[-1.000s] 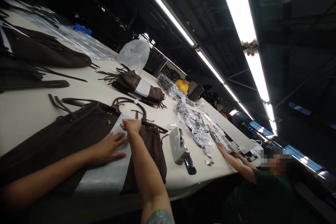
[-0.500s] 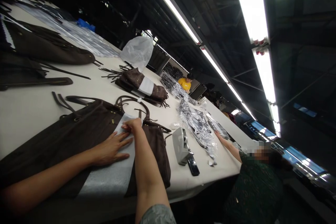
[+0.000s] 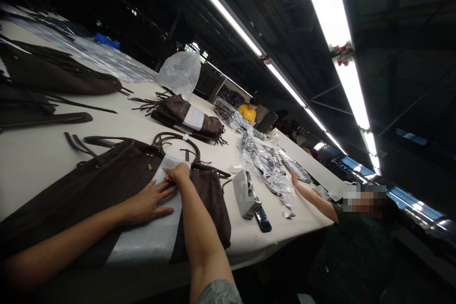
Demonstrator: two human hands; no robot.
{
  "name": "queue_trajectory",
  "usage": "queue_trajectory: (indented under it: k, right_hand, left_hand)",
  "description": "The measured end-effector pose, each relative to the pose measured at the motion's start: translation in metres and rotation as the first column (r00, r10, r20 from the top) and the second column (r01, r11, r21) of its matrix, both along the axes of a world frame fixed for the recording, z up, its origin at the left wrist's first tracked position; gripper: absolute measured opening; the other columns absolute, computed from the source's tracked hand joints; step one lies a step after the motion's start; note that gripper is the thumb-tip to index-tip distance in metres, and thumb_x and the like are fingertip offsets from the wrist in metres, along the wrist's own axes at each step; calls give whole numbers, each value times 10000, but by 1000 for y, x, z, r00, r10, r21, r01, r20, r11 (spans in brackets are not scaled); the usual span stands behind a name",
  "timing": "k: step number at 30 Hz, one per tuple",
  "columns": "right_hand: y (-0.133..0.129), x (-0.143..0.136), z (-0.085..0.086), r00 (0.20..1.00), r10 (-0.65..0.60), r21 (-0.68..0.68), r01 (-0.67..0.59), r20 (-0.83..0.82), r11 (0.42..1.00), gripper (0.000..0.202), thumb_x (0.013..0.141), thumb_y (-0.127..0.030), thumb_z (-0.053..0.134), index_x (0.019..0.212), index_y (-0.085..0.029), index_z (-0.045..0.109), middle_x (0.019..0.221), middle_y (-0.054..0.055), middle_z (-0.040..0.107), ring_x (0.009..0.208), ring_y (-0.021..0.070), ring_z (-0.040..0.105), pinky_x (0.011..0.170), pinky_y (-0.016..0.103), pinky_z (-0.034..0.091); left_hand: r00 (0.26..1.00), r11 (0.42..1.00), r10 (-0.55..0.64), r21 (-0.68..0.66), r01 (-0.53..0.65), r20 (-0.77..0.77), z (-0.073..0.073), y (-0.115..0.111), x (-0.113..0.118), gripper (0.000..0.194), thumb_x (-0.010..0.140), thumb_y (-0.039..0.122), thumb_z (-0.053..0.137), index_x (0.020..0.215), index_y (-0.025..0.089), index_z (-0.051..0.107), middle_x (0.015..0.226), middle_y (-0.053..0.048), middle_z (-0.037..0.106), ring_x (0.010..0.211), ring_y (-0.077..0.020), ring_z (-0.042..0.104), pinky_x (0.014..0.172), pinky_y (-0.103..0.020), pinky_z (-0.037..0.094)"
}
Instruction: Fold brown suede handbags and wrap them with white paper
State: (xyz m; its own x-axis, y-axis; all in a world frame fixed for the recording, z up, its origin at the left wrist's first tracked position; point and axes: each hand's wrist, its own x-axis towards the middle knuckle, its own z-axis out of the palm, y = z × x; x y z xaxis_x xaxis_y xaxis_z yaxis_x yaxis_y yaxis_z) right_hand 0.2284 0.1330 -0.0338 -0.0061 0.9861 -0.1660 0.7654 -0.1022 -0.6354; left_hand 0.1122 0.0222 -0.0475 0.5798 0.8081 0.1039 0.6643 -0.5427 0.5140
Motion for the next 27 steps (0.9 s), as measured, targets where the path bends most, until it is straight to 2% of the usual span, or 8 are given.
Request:
queue_trajectory:
  k: [5,10,14,18,21,23,25,27]
  right_hand:
    - [-6,3,3,994,20,-32,-16,109,999,288,775,-430,762,701,-168,668,605,21,670,664,168,668,606,223,497]
    - [-10,4,12,981,55,-58,-45,188,997,364,590,-434,889,695,-175,655,637,20,666,740,212,668,636,256,479]
    - [-19,3,22,968,87,-37,-81,236,996,549,515,-429,926,927,-168,675,856,50,720,883,241,676,696,265,490]
    - [-49,9,30,954,164,103,-195,249,975,690,699,-441,835,1274,-193,544,1014,47,725,993,230,677,838,298,511]
    - [-85,27,29,891,303,257,-398,338,881,479,941,-407,589,1364,-200,499,1263,83,668,1221,207,592,1043,333,443]
    - [-107,48,25,810,379,248,-520,447,817,448,1022,-407,418,1411,-195,482,1476,100,515,1407,209,423,1171,405,321]
    - [-125,69,22,779,386,196,-532,494,824,539,1035,-456,349,1493,-176,393,1580,100,367,1493,225,274,1218,499,219]
    - [-139,88,18,801,341,170,-472,491,865,640,1018,-517,350,1545,-155,300,1616,91,277,1517,248,201,1223,560,171]
  left_hand:
    - [1000,1000,-5,21,4,22,-5,2,-1,766,869,657,471,1490,216,393,1592,-183,276,1505,-351,200,1204,-637,141]
    - [999,998,-18,56,16,31,-8,3,-1,757,862,688,456,1472,242,426,1589,-150,311,1502,-356,208,1204,-636,152]
    - [1000,997,-21,73,20,16,-11,6,-1,746,867,702,430,1440,228,477,1542,-148,404,1469,-356,292,1210,-616,166]
    - [1000,996,-14,85,15,-16,-14,7,-2,737,876,709,405,1440,240,477,1536,-142,415,1468,-340,301,1216,-599,177]
    - [999,996,-20,88,24,-46,-12,5,-2,704,892,693,392,1441,260,472,1549,-127,399,1466,-320,316,1217,-597,187]
    - [997,996,-20,90,26,-74,-11,3,-2,707,901,687,376,1457,255,451,1566,-134,359,1471,-321,308,1215,-598,193]
    - [993,996,-17,89,27,-113,-10,2,-1,735,907,683,361,1495,242,384,1589,-146,286,1487,-329,265,1212,-599,199]
    - [986,997,-13,79,27,-164,-11,1,-1,748,916,672,343,1522,235,311,1599,-146,242,1499,-328,224,1214,-597,193]
